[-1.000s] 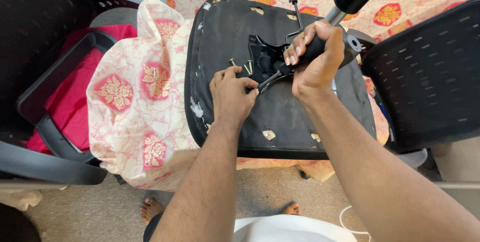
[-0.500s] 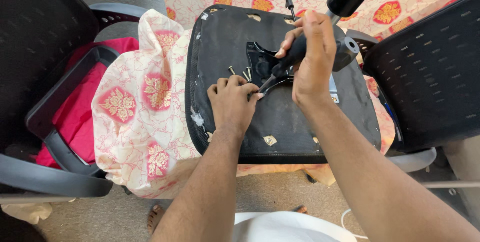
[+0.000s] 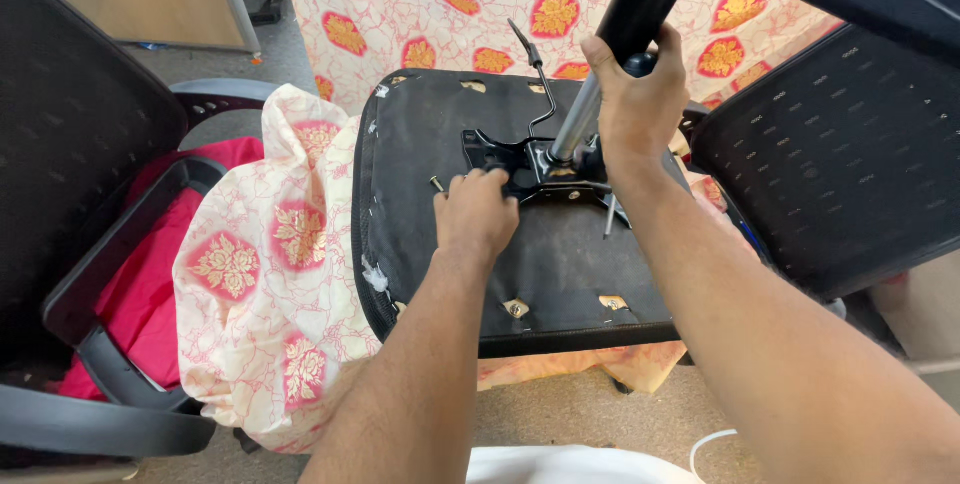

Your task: The person attaches the gas lift cylinder to the underside of an office chair seat using a screwdriver and multiple screws. The person then positions the chair base with casters over the cylinder and continues to secure the assembly by tightening additional screws.

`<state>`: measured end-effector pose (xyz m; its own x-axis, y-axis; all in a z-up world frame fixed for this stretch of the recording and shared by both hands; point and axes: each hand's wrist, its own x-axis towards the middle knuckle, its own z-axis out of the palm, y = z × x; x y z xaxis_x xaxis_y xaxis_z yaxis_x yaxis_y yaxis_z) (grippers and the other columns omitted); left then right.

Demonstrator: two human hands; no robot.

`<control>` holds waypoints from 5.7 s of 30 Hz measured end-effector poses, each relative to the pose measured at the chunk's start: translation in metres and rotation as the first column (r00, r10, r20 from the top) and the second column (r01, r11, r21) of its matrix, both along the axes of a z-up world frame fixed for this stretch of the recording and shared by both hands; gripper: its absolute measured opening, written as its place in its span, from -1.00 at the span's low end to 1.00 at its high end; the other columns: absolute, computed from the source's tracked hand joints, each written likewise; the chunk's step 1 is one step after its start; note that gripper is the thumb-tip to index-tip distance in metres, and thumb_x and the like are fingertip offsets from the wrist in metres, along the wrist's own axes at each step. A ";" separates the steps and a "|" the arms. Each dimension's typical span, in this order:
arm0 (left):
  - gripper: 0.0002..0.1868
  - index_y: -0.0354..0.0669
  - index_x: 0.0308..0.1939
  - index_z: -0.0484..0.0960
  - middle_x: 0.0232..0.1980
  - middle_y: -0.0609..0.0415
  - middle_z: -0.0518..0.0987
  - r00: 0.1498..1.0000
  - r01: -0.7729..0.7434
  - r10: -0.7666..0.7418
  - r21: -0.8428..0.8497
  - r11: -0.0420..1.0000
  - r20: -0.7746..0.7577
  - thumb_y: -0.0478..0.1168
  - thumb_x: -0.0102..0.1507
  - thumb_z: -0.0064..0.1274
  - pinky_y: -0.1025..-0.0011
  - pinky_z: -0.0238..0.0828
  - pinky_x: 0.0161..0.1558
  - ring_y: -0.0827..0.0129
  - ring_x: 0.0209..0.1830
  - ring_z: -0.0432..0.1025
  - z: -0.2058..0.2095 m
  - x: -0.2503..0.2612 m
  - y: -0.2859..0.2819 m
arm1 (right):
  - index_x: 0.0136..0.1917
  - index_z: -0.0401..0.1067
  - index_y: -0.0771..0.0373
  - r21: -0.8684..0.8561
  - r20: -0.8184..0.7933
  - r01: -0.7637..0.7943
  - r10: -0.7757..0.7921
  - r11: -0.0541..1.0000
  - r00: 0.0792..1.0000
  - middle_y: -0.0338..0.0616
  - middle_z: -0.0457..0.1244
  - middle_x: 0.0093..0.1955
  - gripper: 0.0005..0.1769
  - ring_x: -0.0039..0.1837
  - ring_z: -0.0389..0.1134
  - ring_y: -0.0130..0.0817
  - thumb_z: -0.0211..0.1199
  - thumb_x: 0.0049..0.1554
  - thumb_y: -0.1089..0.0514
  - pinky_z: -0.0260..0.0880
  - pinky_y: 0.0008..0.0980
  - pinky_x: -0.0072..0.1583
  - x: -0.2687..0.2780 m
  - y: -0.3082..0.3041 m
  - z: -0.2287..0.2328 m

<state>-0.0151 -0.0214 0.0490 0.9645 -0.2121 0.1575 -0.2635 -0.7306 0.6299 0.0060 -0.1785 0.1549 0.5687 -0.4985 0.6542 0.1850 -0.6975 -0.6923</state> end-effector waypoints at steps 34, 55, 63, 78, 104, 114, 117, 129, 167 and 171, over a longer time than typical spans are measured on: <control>-0.70 -0.11 0.06 0.68 0.26 -0.01 0.59 0.954 -0.056 0.125 -0.247 0.967 0.272 -0.38 0.30 -0.04 0.21 0.31 0.32 0.11 0.30 0.42 -0.058 -0.044 0.016 | -0.15 0.24 0.24 0.440 0.472 -0.787 0.634 0.433 0.613 -0.08 0.17 -0.34 -0.70 -0.37 0.18 -0.35 0.13 0.36 0.07 0.21 -0.41 -0.27 -0.049 0.000 -0.036; -0.66 0.08 -0.01 0.74 0.03 0.10 0.52 0.950 -0.157 0.204 -0.203 0.967 0.238 -0.21 0.11 0.29 0.15 0.26 0.14 0.12 0.11 0.37 -0.052 -0.041 0.018 | -0.07 0.28 0.25 0.542 0.273 -0.735 0.742 0.407 0.612 -0.06 0.22 -0.32 -0.82 -0.26 0.27 -0.33 0.06 0.30 0.09 0.30 -0.38 -0.11 -0.051 0.028 -0.048; -0.75 0.08 -0.13 0.79 0.00 0.13 0.55 0.972 -0.145 0.178 -0.212 0.967 0.150 -0.21 0.10 0.30 0.20 0.28 0.16 0.18 0.08 0.40 -0.048 -0.037 0.025 | -0.16 0.21 0.21 0.593 0.431 -0.776 0.730 0.214 0.530 -0.08 0.14 -0.37 -0.72 -0.33 0.17 -0.29 0.10 0.21 -0.02 0.25 -0.32 -0.18 -0.034 0.025 -0.039; -0.85 0.04 -0.28 0.83 -0.08 0.16 0.61 0.968 -0.249 0.240 -0.286 0.925 -0.067 -0.22 0.07 0.34 0.33 0.41 0.13 0.29 0.02 0.45 -0.032 -0.029 0.026 | -0.20 0.20 0.23 0.608 0.363 -0.759 0.768 0.234 0.527 -0.10 0.12 -0.38 -0.74 -0.33 0.15 -0.31 0.06 0.19 0.02 0.22 -0.33 -0.21 -0.028 0.039 -0.047; -0.85 0.05 -0.29 0.83 -0.11 0.20 0.62 0.980 -0.197 0.199 -0.272 0.942 -0.021 -0.24 0.06 0.33 0.31 0.33 0.15 0.28 0.02 0.45 -0.045 -0.024 0.027 | -0.16 0.19 0.24 0.561 0.408 -0.790 0.749 0.246 0.523 -0.11 0.14 -0.37 -0.64 -0.32 0.19 -0.35 -0.08 0.41 0.00 0.28 -0.37 -0.20 -0.029 0.044 -0.045; -0.81 0.04 -0.22 0.82 -0.06 0.18 0.61 0.988 -0.154 0.157 -0.272 0.950 -0.014 -0.27 0.09 0.31 0.32 0.35 0.18 0.27 0.05 0.44 -0.045 -0.026 0.031 | 0.06 0.16 0.13 0.434 0.284 -0.810 0.793 0.395 0.539 -0.17 0.18 -0.15 -0.77 -0.13 0.25 -0.45 0.07 0.42 -0.03 0.35 -0.43 0.00 -0.027 0.056 -0.042; -0.82 0.06 -0.22 0.82 -0.06 0.20 0.60 0.982 -0.187 0.175 -0.261 0.947 -0.068 -0.27 0.11 0.30 0.34 0.34 0.19 0.31 0.05 0.44 -0.042 -0.027 0.029 | 0.08 0.21 0.15 0.446 0.264 -0.774 0.760 0.449 0.593 -0.23 0.19 -0.06 -0.77 -0.05 0.25 -0.53 -0.01 0.42 -0.04 0.41 -0.44 0.09 -0.031 0.054 -0.041; -0.84 0.06 -0.23 0.81 -0.05 0.20 0.60 0.983 -0.180 0.171 -0.224 0.958 -0.061 -0.25 0.11 0.32 0.33 0.34 0.19 0.32 0.03 0.45 -0.036 -0.026 0.029 | -0.16 0.21 0.23 0.539 0.418 -0.803 0.748 0.253 0.516 -0.10 0.15 -0.33 -0.59 -0.29 0.21 -0.35 -0.05 0.44 -0.05 0.31 -0.36 -0.17 -0.033 0.039 -0.050; -0.84 0.09 -0.20 0.79 -0.01 0.26 0.58 0.980 -0.187 0.173 -0.173 0.967 -0.094 -0.22 0.14 0.29 0.33 0.26 0.24 0.36 0.09 0.41 -0.036 -0.025 0.028 | 0.01 0.26 0.18 0.416 0.267 -0.766 0.739 0.490 0.618 -0.20 0.24 -0.04 -0.83 -0.07 0.28 -0.57 0.05 0.42 0.07 0.42 -0.50 0.06 -0.025 0.065 -0.035; -0.84 0.08 -0.21 0.79 -0.03 0.25 0.58 0.982 -0.186 0.176 -0.191 0.964 -0.068 -0.22 0.13 0.30 0.32 0.28 0.22 0.34 0.07 0.42 -0.038 -0.026 0.028 | -0.11 0.28 0.22 0.550 0.370 -0.777 0.745 0.306 0.555 -0.15 0.20 -0.22 -0.66 -0.20 0.28 -0.47 0.00 0.41 -0.03 0.39 -0.46 -0.07 -0.027 0.058 -0.041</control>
